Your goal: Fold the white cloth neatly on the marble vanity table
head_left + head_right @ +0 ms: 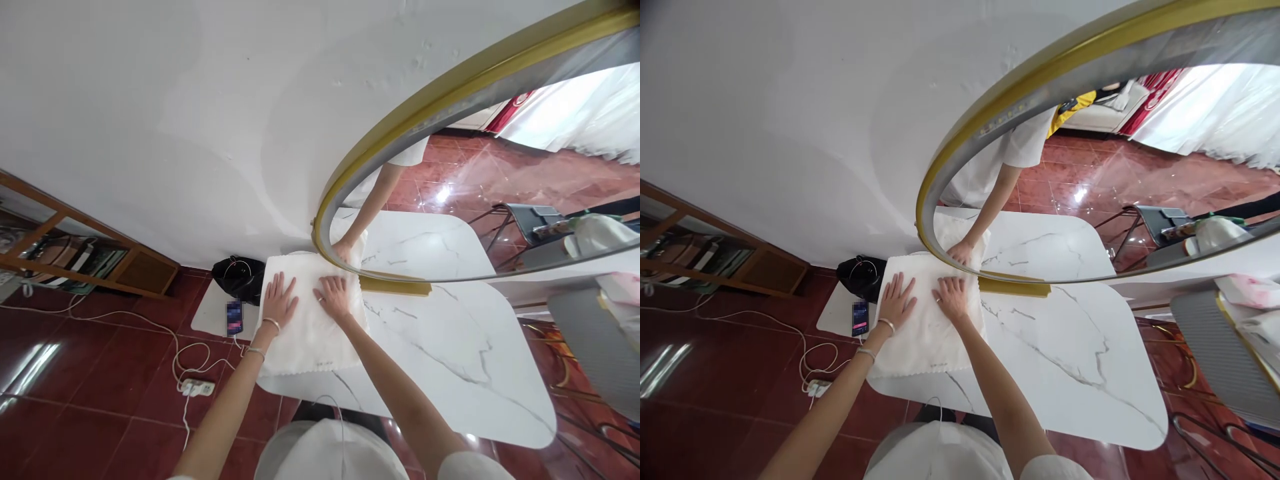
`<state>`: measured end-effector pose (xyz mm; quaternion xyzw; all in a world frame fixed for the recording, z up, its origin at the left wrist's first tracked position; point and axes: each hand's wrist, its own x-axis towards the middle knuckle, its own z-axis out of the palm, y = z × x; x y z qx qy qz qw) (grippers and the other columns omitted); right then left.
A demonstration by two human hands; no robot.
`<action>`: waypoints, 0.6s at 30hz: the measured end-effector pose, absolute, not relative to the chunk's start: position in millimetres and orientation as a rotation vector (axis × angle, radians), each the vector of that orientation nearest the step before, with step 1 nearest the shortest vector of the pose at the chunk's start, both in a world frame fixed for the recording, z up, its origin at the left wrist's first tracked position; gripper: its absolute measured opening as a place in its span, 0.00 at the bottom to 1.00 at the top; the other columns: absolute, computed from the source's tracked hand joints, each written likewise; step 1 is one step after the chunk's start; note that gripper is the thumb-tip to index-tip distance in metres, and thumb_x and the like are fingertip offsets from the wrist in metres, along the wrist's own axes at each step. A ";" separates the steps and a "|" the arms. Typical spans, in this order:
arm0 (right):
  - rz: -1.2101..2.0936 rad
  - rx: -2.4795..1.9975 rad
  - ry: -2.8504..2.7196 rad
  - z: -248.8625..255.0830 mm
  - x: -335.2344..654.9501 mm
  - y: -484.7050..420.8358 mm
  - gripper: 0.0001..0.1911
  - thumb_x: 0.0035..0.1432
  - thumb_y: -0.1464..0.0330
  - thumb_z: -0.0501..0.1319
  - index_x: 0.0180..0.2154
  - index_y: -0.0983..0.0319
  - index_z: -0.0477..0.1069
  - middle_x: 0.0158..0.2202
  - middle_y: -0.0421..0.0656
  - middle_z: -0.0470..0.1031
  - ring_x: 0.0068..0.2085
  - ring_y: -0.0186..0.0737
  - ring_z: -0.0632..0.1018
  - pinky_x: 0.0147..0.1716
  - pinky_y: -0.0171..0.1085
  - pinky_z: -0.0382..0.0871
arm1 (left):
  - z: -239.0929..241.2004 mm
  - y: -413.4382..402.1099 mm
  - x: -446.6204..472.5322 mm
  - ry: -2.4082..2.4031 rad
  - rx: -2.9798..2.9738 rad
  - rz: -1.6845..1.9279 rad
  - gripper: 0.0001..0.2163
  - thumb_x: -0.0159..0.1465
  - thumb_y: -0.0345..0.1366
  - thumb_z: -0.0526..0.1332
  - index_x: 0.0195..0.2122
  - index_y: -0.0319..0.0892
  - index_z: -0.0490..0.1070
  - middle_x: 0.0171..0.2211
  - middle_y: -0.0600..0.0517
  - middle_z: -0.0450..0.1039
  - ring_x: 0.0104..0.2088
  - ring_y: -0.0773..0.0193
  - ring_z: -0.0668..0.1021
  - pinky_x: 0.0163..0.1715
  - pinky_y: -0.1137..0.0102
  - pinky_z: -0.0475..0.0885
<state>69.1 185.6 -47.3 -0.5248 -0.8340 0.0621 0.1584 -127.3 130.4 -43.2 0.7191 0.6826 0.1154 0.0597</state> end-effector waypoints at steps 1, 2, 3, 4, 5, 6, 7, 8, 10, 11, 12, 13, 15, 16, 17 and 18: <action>0.185 -1.471 -2.400 -46.3 66.8 175.9 0.18 0.66 0.60 0.51 0.50 0.62 0.70 0.47 0.50 0.72 0.48 0.46 0.68 0.51 0.45 0.59 | -43.7 117.6 -130.8 2.052 2.189 0.353 0.26 0.67 0.43 0.50 0.66 0.47 0.54 0.70 0.47 0.37 0.69 0.51 0.45 0.65 0.52 0.47; 0.189 -1.447 -2.410 -45.0 64.0 164.8 0.17 0.67 0.61 0.51 0.49 0.62 0.71 0.46 0.50 0.72 0.47 0.45 0.68 0.50 0.44 0.60 | -44.3 105.2 -134.1 2.049 2.189 0.354 0.26 0.67 0.43 0.51 0.66 0.47 0.54 0.70 0.47 0.37 0.69 0.51 0.45 0.65 0.53 0.47; 0.192 -1.426 -2.418 -43.5 61.3 152.3 0.17 0.67 0.62 0.50 0.49 0.62 0.71 0.47 0.50 0.71 0.49 0.45 0.68 0.51 0.44 0.60 | -44.8 93.3 -137.0 2.062 2.176 0.355 0.26 0.67 0.43 0.51 0.66 0.47 0.54 0.70 0.47 0.37 0.69 0.51 0.45 0.65 0.53 0.48; 0.192 -1.401 -2.427 -41.9 58.9 138.3 0.17 0.66 0.61 0.51 0.50 0.61 0.70 0.50 0.51 0.69 0.52 0.47 0.67 0.53 0.45 0.59 | -45.4 81.4 -139.2 2.089 2.150 0.359 0.25 0.67 0.43 0.51 0.65 0.47 0.54 0.70 0.47 0.38 0.69 0.51 0.44 0.65 0.53 0.49; 0.195 -1.359 -2.447 -40.2 57.6 122.9 0.19 0.66 0.59 0.52 0.52 0.60 0.69 0.54 0.51 0.67 0.56 0.49 0.64 0.55 0.47 0.57 | -46.1 69.5 -140.2 2.128 2.116 0.364 0.25 0.67 0.43 0.50 0.65 0.47 0.55 0.70 0.47 0.38 0.69 0.50 0.45 0.65 0.53 0.50; 0.205 -1.299 -2.481 -38.7 57.7 106.4 0.23 0.64 0.55 0.53 0.55 0.58 0.67 0.58 0.51 0.63 0.60 0.52 0.61 0.58 0.51 0.54 | -46.6 57.6 -139.8 2.173 2.081 0.372 0.25 0.67 0.43 0.50 0.65 0.46 0.56 0.70 0.46 0.39 0.69 0.50 0.45 0.64 0.52 0.51; 0.225 -1.226 -2.526 -37.5 59.6 89.2 0.27 0.62 0.51 0.53 0.59 0.55 0.64 0.62 0.51 0.58 0.63 0.56 0.56 0.59 0.55 0.49 | -47.0 45.5 -137.9 2.218 2.049 0.382 0.24 0.67 0.43 0.50 0.64 0.46 0.57 0.70 0.46 0.40 0.69 0.49 0.45 0.64 0.52 0.52; 0.254 -1.156 -2.575 -36.7 63.4 71.7 0.32 0.61 0.47 0.53 0.62 0.53 0.59 0.66 0.51 0.52 0.65 0.59 0.52 0.60 0.60 0.45 | -47.0 33.3 -134.4 2.259 2.025 0.392 0.24 0.68 0.43 0.49 0.64 0.46 0.57 0.69 0.46 0.41 0.69 0.49 0.45 0.64 0.51 0.52; 0.333 -1.062 -2.663 -36.6 76.7 38.3 0.39 0.59 0.44 0.52 0.66 0.50 0.48 0.69 0.51 0.42 0.67 0.62 0.45 0.59 0.66 0.38 | -45.9 9.4 -122.9 2.298 2.021 0.402 0.24 0.68 0.42 0.49 0.65 0.45 0.56 0.69 0.45 0.41 0.69 0.49 0.45 0.64 0.50 0.52; 0.369 -1.052 -2.691 -37.1 85.5 23.4 0.40 0.59 0.43 0.51 0.67 0.50 0.44 0.70 0.51 0.39 0.68 0.63 0.44 0.59 0.68 0.36 | -45.0 -1.8 -115.4 2.287 2.045 0.398 0.24 0.67 0.42 0.50 0.65 0.45 0.56 0.69 0.45 0.41 0.69 0.49 0.44 0.64 0.50 0.51; 0.395 -1.067 -2.704 -37.9 95.0 10.4 0.41 0.59 0.43 0.51 0.67 0.50 0.42 0.70 0.52 0.38 0.68 0.64 0.43 0.59 0.68 0.35 | -44.1 -12.0 -107.2 2.259 2.079 0.391 0.25 0.67 0.42 0.51 0.65 0.45 0.55 0.69 0.46 0.41 0.69 0.49 0.44 0.64 0.50 0.50; 0.408 -1.089 -2.709 -38.9 104.6 -0.6 0.42 0.59 0.44 0.51 0.68 0.50 0.41 0.70 0.52 0.36 0.68 0.64 0.43 0.58 0.69 0.34 | -43.3 -21.0 -98.8 2.219 2.116 0.381 0.27 0.66 0.43 0.52 0.65 0.46 0.55 0.69 0.46 0.41 0.69 0.48 0.43 0.64 0.50 0.49; 0.409 -1.127 -2.713 -41.1 121.4 -15.1 0.41 0.60 0.45 0.52 0.68 0.50 0.41 0.70 0.52 0.35 0.68 0.65 0.43 0.58 0.70 0.33 | -42.9 -33.4 -83.0 2.154 2.173 0.372 0.29 0.64 0.45 0.55 0.66 0.46 0.54 0.70 0.46 0.41 0.69 0.47 0.42 0.65 0.49 0.47; 0.399 -1.142 -2.715 -42.2 127.7 -18.4 0.40 0.60 0.46 0.52 0.68 0.49 0.41 0.70 0.52 0.35 0.68 0.64 0.44 0.59 0.69 0.33 | -43.3 -36.2 -76.6 2.138 2.189 0.376 0.29 0.63 0.46 0.55 0.66 0.47 0.54 0.70 0.46 0.40 0.69 0.46 0.41 0.65 0.49 0.46; 0.385 -1.156 -2.717 -43.4 132.2 -19.0 0.39 0.61 0.47 0.52 0.67 0.49 0.40 0.70 0.51 0.35 0.68 0.63 0.44 0.59 0.69 0.33 | -44.1 -36.3 -71.6 2.129 2.201 0.385 0.29 0.63 0.46 0.55 0.66 0.47 0.53 0.70 0.46 0.40 0.69 0.45 0.41 0.65 0.49 0.45; 0.366 -1.173 -2.716 -44.5 135.0 -17.1 0.38 0.62 0.48 0.52 0.67 0.49 0.40 0.70 0.51 0.35 0.68 0.62 0.44 0.59 0.68 0.33 | -45.1 -33.6 -68.2 2.122 2.212 0.396 0.29 0.64 0.46 0.55 0.66 0.48 0.53 0.70 0.46 0.40 0.69 0.45 0.41 0.65 0.48 0.45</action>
